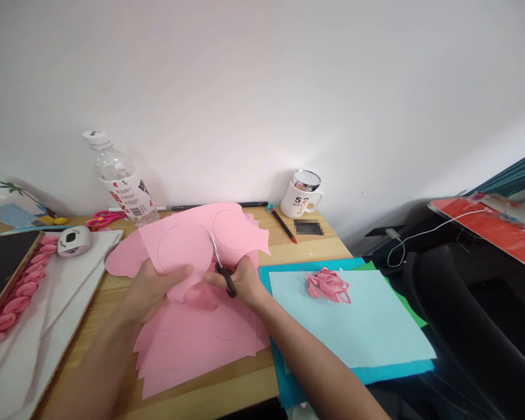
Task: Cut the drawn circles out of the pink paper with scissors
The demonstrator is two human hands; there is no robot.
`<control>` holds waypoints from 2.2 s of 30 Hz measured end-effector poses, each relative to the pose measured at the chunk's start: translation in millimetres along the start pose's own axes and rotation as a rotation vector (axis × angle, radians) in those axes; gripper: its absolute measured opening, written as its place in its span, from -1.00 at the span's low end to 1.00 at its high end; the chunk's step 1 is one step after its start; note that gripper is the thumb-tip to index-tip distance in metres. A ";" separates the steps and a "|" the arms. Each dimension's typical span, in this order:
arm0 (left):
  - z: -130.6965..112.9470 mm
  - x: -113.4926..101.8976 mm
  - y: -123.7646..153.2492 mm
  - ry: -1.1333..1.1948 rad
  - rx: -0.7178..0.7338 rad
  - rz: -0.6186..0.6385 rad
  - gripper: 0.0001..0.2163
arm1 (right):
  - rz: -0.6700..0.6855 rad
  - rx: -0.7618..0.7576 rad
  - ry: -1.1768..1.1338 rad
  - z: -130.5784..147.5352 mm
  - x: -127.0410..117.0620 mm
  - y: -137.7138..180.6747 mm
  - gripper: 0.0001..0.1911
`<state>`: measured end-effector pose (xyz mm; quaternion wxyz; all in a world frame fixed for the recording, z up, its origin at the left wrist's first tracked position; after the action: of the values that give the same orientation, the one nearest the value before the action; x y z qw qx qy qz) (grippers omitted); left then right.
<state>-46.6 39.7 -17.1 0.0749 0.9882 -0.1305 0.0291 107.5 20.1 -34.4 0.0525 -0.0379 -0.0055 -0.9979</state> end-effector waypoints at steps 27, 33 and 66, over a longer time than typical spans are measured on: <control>-4.6 3.7 3.6 0.019 -0.096 -0.009 -0.69 | -0.031 0.024 0.072 -1.7 -0.4 0.9 -0.50; -4.3 4.4 3.7 -0.019 -0.035 0.075 -0.80 | -0.030 0.006 -0.002 -6.7 -1.9 -0.1 -0.55; 6.0 32.8 5.8 -0.198 0.219 -0.093 -0.72 | -0.214 -0.224 0.087 6.0 -5.2 0.2 -0.68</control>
<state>-16.3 24.9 -19.7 -0.0454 0.9934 -0.0876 -0.0581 113.1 20.5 -28.9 -0.0582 0.0007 0.1044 -0.9928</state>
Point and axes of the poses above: each hand's wrist, its own y-axis away from the middle knuckle, its own x-axis out of the palm, z = x × y, the point moved 5 cm from there along -y, towards the middle knuckle, and after that the axes turned 5 degrees about -y, right-handed, at the moved point
